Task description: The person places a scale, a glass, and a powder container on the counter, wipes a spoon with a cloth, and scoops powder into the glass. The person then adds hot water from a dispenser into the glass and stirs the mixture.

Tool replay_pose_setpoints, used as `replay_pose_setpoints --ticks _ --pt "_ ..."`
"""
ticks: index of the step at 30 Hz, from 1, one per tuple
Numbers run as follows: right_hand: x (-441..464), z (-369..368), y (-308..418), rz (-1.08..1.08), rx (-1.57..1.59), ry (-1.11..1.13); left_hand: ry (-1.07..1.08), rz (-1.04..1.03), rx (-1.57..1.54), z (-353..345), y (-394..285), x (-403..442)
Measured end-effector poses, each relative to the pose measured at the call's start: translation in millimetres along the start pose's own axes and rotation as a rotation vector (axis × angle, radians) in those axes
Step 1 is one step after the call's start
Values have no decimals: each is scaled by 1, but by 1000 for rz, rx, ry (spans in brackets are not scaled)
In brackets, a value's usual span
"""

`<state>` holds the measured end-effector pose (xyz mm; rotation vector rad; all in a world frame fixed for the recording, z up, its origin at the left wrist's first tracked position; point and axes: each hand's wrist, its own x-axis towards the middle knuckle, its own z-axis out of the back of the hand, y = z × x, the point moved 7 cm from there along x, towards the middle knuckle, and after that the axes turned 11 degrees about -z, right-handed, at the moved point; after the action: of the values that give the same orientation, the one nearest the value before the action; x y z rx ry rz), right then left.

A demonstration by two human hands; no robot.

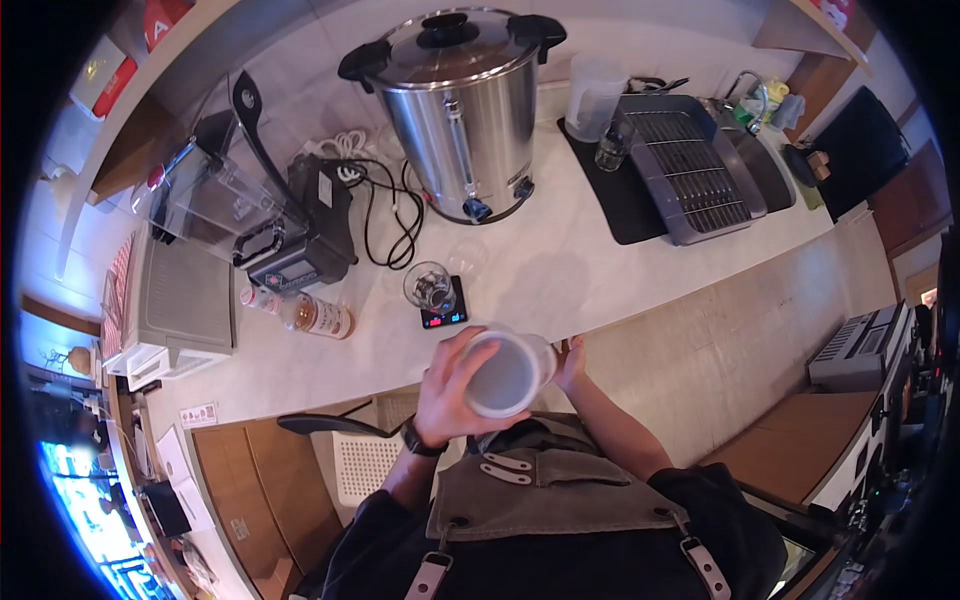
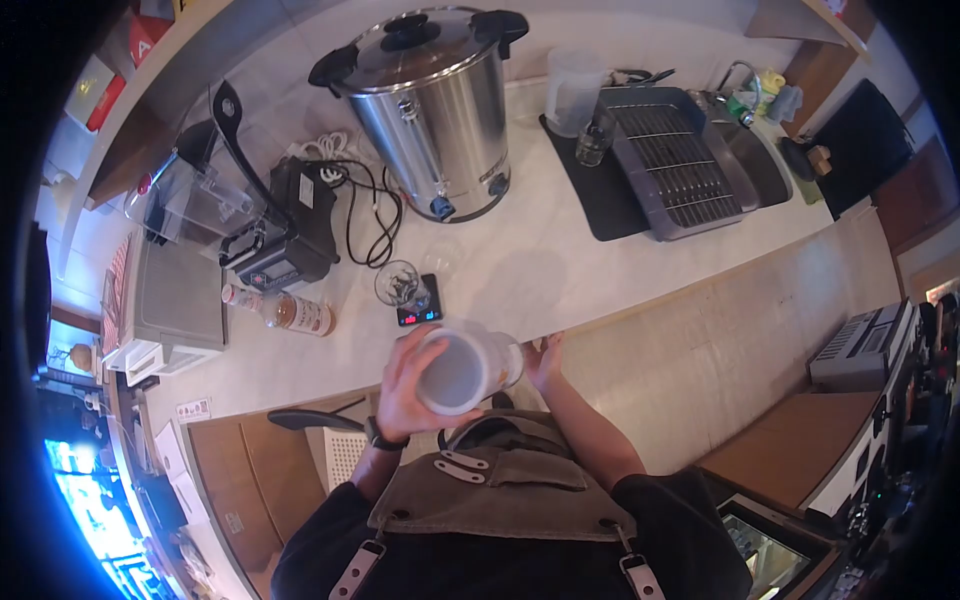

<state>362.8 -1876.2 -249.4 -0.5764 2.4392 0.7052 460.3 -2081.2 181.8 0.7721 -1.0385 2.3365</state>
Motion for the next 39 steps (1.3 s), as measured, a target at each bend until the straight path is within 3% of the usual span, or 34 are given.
replay_pose_setpoints --ticks 2,5,9,13,16,19,22,23,26,28,29,31,34,36,38,39 --pt "6 2 -2 -75 -104 43 73 37 -27 -17 8 4" --pt "-29 -44 2 -373 -21 323 112 71 -43 -46 22 12" --pt "-34 -28 26 -357 -190 95 141 131 -12 -85 42 29" --pt "-54 -5 80 -382 -868 183 194 169 26 -123 64 55" --pt "-111 -83 153 -382 -1370 94 249 154 38 -147 74 83" --pt "-108 -143 218 260 -1464 141 339 129 53 -170 75 114" --pt "-91 -201 244 576 -1393 445 363 84 103 -199 71 143" --pt "-77 -202 246 520 -1335 503 360 71 123 -207 71 152" --pt "-41 -205 252 423 -1219 625 355 -245 347 -221 61 185" --pt "-23 -206 259 483 -1445 679 368 -463 279 -235 54 201" --pt "-20 -205 259 384 -1360 707 377 -562 239 -241 50 204" --pt "-12 -203 257 191 -1182 742 443 -566 217 -252 56 202" --pt "-7 -213 266 284 -1231 861 536 -483 231 -263 58 199" --pt "-10 -218 270 525 -1454 915 539 -443 248 -267 60 199" --pt "-12 -218 272 569 -1491 914 485 -440 254 -269 62 198" --pt "-10 -217 271 489 -1418 889 451 -450 269 -268 60 198"
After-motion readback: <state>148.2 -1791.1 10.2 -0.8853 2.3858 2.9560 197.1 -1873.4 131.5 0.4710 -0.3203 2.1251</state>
